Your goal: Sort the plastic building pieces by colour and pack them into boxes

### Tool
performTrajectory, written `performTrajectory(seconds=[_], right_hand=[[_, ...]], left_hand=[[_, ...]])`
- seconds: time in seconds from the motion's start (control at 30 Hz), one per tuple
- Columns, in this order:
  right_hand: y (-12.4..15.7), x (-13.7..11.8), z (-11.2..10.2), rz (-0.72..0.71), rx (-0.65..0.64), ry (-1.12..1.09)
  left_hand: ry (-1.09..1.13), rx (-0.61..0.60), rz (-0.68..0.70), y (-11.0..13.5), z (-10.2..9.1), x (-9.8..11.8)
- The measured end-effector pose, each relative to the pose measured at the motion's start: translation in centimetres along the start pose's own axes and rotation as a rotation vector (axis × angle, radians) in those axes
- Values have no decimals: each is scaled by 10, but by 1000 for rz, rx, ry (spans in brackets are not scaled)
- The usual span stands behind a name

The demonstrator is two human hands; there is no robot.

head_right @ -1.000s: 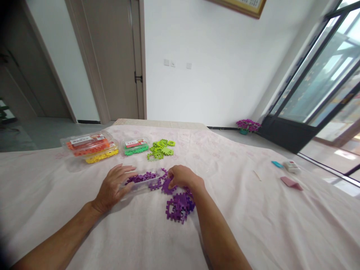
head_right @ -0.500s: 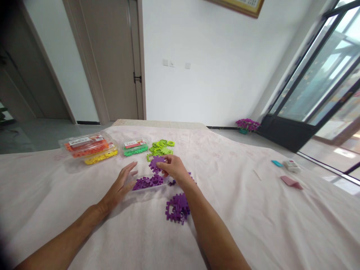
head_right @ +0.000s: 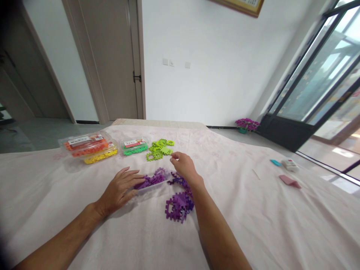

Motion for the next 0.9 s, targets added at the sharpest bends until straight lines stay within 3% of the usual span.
performTrajectory(seconds=[0.2, 0.33, 0.57, 0.73, 0.9], right_hand=[[4, 21, -21, 76, -219, 301], [9, 26, -28, 144, -376, 377], [21, 25, -15, 43, -667, 460], [21, 20, -12, 16, -622, 482], [15, 3, -24, -45, -431, 245]], left_hand=[[-55, 60, 3, -2, -13, 8], [-100, 118, -36, -2, -20, 7], [-98, 141, -37, 1, -17, -5], [-26, 131, -37, 4, -7, -17], [47, 99, -53, 4, -4, -20]])
Point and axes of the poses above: each hand's wrist, its own y-axis away from the middle knuckle, its own z-axis out of the palm, x = y × z, the point moved 3 cm from there along -y, towards the middle knuckle, and after that the axes turned 10 degrees about -z, right-handed, at the moved point
